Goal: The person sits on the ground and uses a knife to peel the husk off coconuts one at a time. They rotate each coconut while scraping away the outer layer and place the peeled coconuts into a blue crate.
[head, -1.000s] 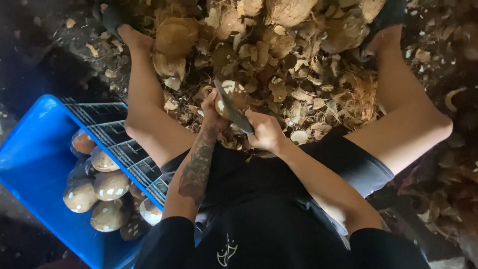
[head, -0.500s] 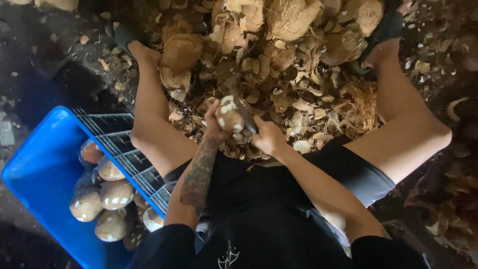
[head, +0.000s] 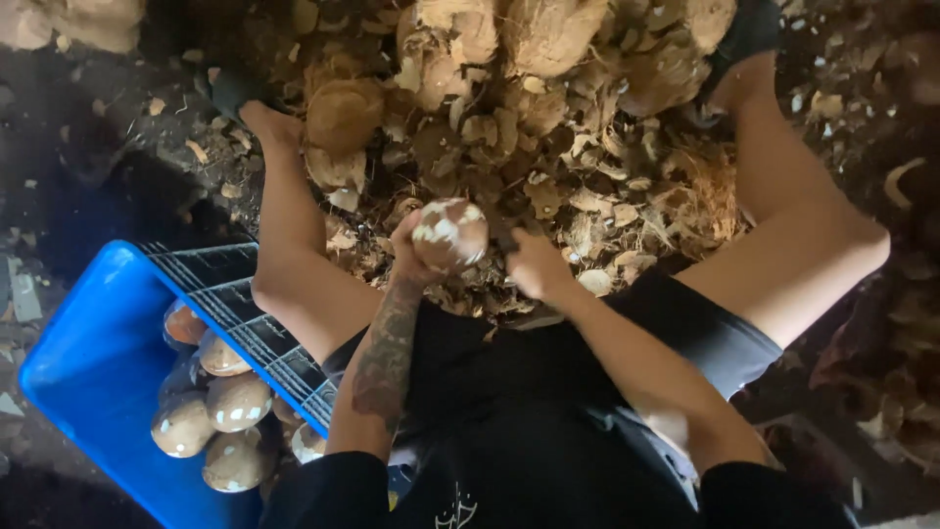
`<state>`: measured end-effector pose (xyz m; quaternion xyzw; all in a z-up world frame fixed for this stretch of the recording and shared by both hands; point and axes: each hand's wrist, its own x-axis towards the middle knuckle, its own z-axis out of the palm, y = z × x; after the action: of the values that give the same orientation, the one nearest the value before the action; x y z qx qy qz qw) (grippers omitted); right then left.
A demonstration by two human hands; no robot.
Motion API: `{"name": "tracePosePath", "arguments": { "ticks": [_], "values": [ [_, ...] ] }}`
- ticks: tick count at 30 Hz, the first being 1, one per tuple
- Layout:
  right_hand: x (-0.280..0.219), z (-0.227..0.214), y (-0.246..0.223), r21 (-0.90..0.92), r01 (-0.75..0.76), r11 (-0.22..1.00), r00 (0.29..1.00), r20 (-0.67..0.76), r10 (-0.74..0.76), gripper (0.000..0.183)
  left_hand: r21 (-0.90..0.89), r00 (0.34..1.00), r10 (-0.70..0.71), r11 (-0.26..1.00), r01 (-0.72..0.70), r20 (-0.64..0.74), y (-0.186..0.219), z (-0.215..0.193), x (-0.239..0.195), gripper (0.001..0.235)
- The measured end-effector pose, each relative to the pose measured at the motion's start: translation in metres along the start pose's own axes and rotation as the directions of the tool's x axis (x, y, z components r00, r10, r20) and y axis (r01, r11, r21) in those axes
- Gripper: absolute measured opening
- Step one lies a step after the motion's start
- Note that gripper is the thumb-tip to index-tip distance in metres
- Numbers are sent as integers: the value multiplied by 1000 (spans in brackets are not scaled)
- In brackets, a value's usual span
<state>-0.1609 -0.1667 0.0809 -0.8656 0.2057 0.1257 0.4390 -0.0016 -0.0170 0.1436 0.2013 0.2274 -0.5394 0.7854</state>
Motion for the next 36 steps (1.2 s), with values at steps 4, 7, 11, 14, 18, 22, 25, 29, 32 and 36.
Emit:
{"name": "tracePosePath", "arguments": {
  "ticks": [4,7,11,14,18,22,25,29,32,36],
  "values": [
    [-15,-36,-28,257,-379,889,912,267,312,65,57,921,143,983,-175,363,-12,-30,16,100],
    [-13,-41,-31,242,-35,970,999,43,25,35,166,982,179,972,-169,-50,2,-36,37,78],
    [-14,5,3,89,405,910,890,-268,-369,18,292,873,145,956,-3,-466,-10,-86,53,92],
    [-15,-31,-40,128,84,988,994,-84,-74,33,265,881,156,964,-37,-446,-6,-104,67,100],
    [-17,-31,-28,248,-255,935,965,129,229,63,-45,937,167,981,-189,-306,-13,-79,43,80],
    [-5,-3,0,164,251,954,960,-168,-224,20,-14,929,238,968,-252,-284,-5,-97,63,72],
    [-8,-8,-23,136,424,895,885,-271,-378,5,108,889,257,966,-233,-379,-8,-124,66,68],
    [-3,-11,-13,281,-213,936,975,129,184,49,109,943,241,969,-221,-229,-7,-127,72,90],
    [-9,-12,-17,302,-11,953,1000,-19,17,23,81,944,244,969,-232,-221,-7,-87,49,97],
    [-11,-7,-32,189,434,881,891,-234,-389,27,131,917,200,978,-165,-344,-16,-85,48,84]
  ]
}}
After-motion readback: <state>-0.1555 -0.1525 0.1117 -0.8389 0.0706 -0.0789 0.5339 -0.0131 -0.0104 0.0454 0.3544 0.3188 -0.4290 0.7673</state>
